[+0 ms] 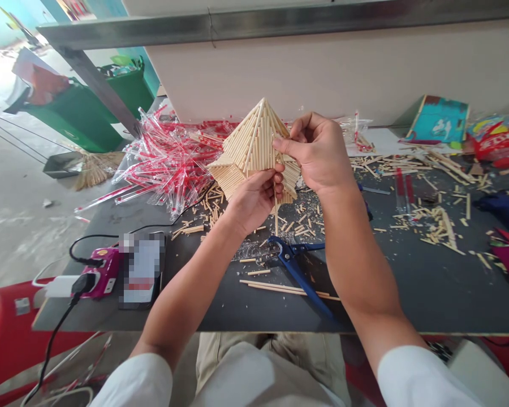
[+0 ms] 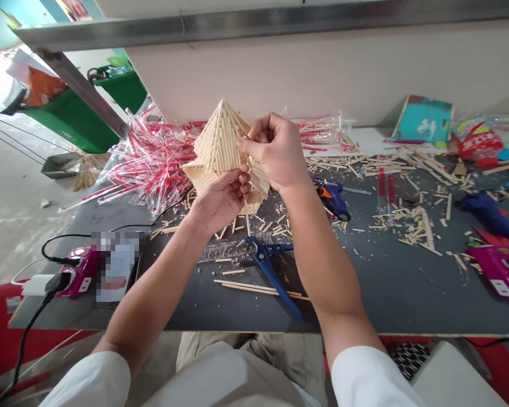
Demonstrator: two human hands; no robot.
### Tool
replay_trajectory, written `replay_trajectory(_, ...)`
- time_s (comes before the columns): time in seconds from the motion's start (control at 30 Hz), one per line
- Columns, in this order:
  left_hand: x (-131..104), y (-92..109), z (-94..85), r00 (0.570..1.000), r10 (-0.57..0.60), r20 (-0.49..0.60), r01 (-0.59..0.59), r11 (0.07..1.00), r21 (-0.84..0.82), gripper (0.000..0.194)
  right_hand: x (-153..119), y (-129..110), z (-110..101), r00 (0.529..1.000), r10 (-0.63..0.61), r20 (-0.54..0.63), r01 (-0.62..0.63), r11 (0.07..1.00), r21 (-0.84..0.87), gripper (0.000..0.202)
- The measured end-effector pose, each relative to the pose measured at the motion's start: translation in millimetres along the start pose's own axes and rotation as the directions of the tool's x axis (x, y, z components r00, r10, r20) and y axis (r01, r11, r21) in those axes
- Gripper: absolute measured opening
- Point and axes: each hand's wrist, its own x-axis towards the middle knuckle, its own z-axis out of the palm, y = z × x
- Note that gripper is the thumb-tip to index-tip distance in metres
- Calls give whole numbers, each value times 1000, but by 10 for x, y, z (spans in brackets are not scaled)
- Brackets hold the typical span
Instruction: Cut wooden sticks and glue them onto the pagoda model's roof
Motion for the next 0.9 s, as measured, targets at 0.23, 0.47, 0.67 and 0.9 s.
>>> replay_trajectory(0.23,-7,-2,-18,1000,0,8,0,1000,9,20,7,24,-8,1000,-12,2,12,1000,1,34)
replay_trajectory(0.47,-124,-72,144,995,45,-92,-48,998,-38,21,-3,-26,-48,998,3,57,-6,999,45,28)
replay_trajectory(0.67,-288,-223,290,985,79,-155,-88,995,-54,17,-78,-378,-199,992,54,118,-59,997,40,29)
replay_trajectory(0.9,-503,-298,472,993,42,-113,-40,999,23,16,-194,-740,-445,994,41,103,-27,991,-132,13)
